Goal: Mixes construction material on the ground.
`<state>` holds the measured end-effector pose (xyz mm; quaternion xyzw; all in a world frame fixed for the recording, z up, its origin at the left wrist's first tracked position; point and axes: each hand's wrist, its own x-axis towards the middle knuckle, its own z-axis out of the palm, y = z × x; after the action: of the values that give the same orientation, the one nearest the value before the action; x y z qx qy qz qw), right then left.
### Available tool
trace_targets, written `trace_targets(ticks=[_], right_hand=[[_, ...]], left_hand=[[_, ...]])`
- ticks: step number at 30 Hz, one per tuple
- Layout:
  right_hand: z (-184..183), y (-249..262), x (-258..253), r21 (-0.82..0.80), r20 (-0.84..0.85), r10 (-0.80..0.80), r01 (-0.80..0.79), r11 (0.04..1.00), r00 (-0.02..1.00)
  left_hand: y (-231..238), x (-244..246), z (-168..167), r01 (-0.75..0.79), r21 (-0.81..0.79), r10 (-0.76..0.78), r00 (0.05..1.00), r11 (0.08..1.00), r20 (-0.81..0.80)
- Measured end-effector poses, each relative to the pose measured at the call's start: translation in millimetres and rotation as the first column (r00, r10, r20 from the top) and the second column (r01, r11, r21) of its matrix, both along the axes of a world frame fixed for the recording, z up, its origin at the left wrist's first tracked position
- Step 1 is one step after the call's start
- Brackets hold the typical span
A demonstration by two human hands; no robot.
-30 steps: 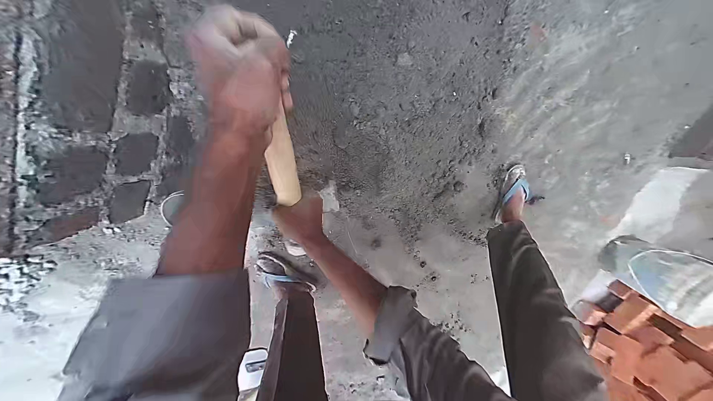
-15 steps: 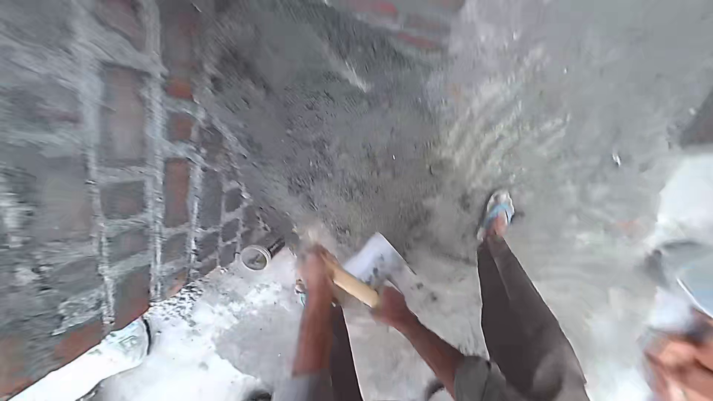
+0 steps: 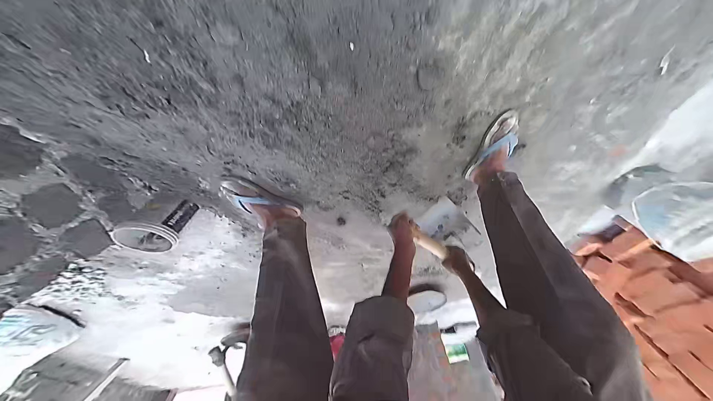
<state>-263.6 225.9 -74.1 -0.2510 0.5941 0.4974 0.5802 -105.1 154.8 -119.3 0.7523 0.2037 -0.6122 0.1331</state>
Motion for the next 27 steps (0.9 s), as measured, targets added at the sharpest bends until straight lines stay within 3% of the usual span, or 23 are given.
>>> trace_targets(ticks=[2, 4, 7, 9, 13, 15, 16, 18, 20, 24, 27], right_hand=[[1.9, -23.1, 46.0, -0.121, 0.023, -0.089, 0.092, 0.988, 0.996], [-10.9, -87.2, 111.2, -0.254, 0.095, -0.148, 0.168, 0.953, 0.984], [1.6, -203.7, 223.6, -0.387, 0.227, -0.144, 0.225, 0.894, 0.963], [28.9, -276.4, 262.9, -0.463, 0.304, -0.121, 0.257, 0.848, 0.945], [99.7, -311.9, 303.0, -0.515, 0.498, -0.171, 0.449, 0.730, 0.850], [108.8, -345.3, 321.0, -0.528, 0.611, -0.098, 0.497, 0.689, 0.785], [116.8, -350.3, 316.6, -0.537, 0.599, -0.063, 0.458, 0.709, 0.799], [141.4, -326.0, 281.6, -0.528, 0.497, -0.031, 0.331, 0.782, 0.867], [130.8, -313.8, 217.7, -0.591, 0.381, 0.081, 0.175, 0.787, 0.921], [91.6, -281.5, 57.6, -0.520, 0.145, 0.160, -0.063, 0.852, 0.976], [24.6, -313.8, -42.1, -0.572, -0.035, 0.213, -0.194, 0.797, 0.976]], left_hand=[[-43.2, 45.7, 7.4, 0.018, -0.061, -0.017, 0.999, 0.998, 0.029], [-120.5, 108.3, 13.0, 0.007, -0.198, 0.013, 0.995, 0.980, 0.101], [-233.1, 220.2, 62.8, -0.019, -0.376, 0.116, 0.965, 0.926, 0.237], [-292.1, 263.9, 107.6, 0.009, -0.530, 0.159, 0.949, 0.848, 0.271], [-319.3, 305.3, 208.7, 0.204, -0.783, 0.065, 0.953, 0.587, 0.297], [-346.5, 336.6, 204.8, 0.322, -0.835, 0.126, 0.901, 0.446, 0.415], [-351.7, 343.6, 195.7, 0.351, -0.829, 0.131, 0.886, 0.434, 0.444], [-329.4, 322.5, 187.7, 0.310, -0.750, 0.117, 0.882, 0.585, 0.456], [-312.6, 260.6, 170.3, 0.136, -0.686, 0.190, 0.907, 0.715, 0.377], [-240.7, 108.3, 133.4, -0.138, -0.560, 0.249, 0.960, 0.817, 0.126], [-252.3, 12.5, 49.5, -0.255, -0.470, 0.268, 0.962, 0.845, -0.040]])
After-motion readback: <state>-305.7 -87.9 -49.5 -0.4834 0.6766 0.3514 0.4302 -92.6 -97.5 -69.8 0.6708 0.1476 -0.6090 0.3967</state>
